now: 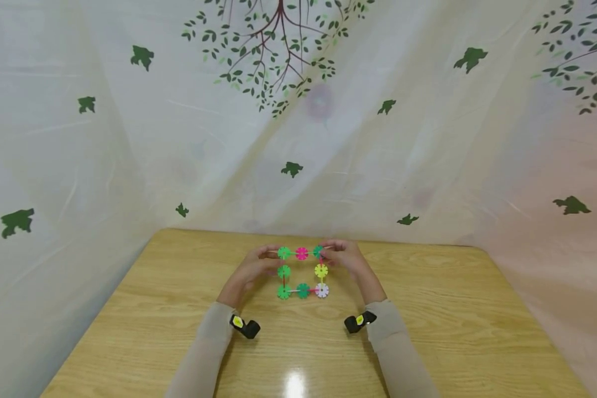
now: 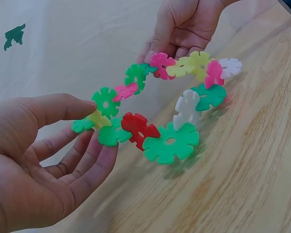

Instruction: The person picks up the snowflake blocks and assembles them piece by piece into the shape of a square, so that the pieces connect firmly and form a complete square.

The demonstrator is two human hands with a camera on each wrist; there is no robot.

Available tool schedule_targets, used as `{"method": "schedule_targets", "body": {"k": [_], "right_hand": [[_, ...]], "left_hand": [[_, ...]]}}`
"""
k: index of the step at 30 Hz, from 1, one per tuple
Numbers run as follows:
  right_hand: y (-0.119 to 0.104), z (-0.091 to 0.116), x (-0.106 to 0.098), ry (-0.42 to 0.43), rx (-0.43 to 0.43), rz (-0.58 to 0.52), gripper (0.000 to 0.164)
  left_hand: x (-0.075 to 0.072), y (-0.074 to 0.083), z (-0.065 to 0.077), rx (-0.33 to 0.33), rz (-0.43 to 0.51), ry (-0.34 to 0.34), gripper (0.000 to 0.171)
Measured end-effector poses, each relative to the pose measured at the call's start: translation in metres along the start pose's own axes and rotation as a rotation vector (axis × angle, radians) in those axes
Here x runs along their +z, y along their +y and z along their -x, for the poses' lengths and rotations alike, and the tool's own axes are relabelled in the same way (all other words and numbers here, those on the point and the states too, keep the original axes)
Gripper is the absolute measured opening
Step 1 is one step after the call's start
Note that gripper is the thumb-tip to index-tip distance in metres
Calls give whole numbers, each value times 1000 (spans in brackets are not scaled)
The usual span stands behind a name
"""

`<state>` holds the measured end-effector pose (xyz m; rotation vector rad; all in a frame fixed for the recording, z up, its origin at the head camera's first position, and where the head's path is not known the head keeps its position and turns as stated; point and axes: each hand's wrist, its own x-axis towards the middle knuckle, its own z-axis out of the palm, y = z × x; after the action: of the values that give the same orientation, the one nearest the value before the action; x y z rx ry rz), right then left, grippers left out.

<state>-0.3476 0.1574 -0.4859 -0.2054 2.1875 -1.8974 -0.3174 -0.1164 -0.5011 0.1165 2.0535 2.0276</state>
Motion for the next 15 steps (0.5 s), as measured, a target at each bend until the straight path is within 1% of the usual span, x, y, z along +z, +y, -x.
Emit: {"method": "schedule_targets", "body": {"k": [3,6,10,12,15], "right_hand": [[-1,-1,-2,-8,5,2,37],[-1,-1,-1,-6,4,2,36],[-3,1,1,14,1,4,34],[-4,2,2,18,11,-4,34],[-4,3,4,9,30,-21,35]], "left_hand": [[1,1,-2,-12,5,10,51],[3,1,-1,-21,12,18,50],[4,2,-1,-10,21,22,48],[5,2,-1,-14,30,23,49],[4,3,-1,-22,20,19,51]]}}
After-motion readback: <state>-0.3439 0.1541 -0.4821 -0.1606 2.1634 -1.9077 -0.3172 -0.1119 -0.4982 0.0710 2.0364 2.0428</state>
